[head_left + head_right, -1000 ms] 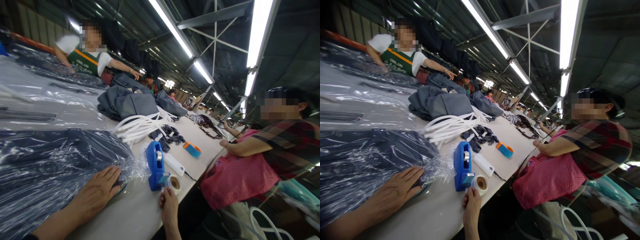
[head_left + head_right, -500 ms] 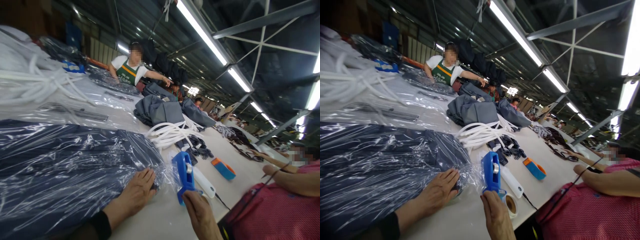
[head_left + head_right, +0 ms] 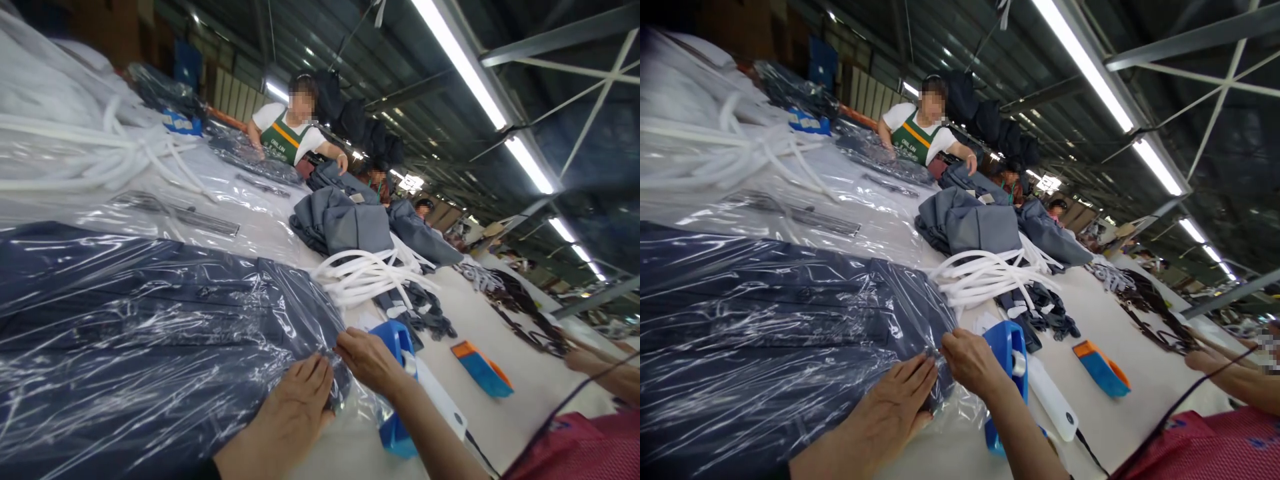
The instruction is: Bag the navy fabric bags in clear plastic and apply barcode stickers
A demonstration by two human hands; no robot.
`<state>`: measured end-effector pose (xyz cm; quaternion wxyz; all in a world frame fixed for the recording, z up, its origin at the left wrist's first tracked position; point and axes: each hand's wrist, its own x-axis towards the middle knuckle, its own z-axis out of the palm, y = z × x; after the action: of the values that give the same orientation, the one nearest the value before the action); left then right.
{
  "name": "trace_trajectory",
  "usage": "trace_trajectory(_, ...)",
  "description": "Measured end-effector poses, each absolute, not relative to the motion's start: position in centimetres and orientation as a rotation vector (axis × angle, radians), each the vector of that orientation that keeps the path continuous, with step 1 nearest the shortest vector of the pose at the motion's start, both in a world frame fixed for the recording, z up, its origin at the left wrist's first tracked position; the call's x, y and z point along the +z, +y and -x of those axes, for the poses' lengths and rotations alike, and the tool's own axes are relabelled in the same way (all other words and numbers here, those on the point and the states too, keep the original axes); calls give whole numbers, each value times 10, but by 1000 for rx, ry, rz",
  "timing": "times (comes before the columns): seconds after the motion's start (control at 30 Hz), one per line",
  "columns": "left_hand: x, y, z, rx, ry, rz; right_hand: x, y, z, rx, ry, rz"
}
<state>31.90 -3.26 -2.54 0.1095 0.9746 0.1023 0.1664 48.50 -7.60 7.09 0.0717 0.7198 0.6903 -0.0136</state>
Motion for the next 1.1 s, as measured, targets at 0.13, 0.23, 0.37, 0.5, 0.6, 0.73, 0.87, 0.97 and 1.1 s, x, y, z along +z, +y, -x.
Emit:
trace_trajectory(0.13,-26,-33,-319,488,327,-2881,71,-64,-487,-117,2033,-2134)
trace_trajectory(0.23,-29,-35,-320,578,338,-2864,70,-56,-488,-180,2011,-2145)
trace_trajectory(0.37,-34,-36,-321,616,340,-2845,67,-46,-492,-284,2011,-2202)
trace_trajectory(0.5,-38,-37,-323,637,339,-2825,65,-35,-501,-457,2035,-2257)
trace_trajectory(0.6,-40,-36,-324,664,331,-2825,62,-28,-509,-553,2028,-2325)
trace_trajectory(0.73,-38,-36,-323,603,330,-2821,55,-22,-519,-542,1994,-2453)
trace_trajectory(0.87,-33,-35,-321,556,335,-2803,46,-20,-528,-489,1984,-2542)
trace_trajectory(0.97,-31,-35,-321,547,336,-2794,42,-26,-530,-358,1995,-2623)
trace_trajectory(1.1,-29,-35,-320,535,294,-2782,41,-50,-512,36,2017,-2783)
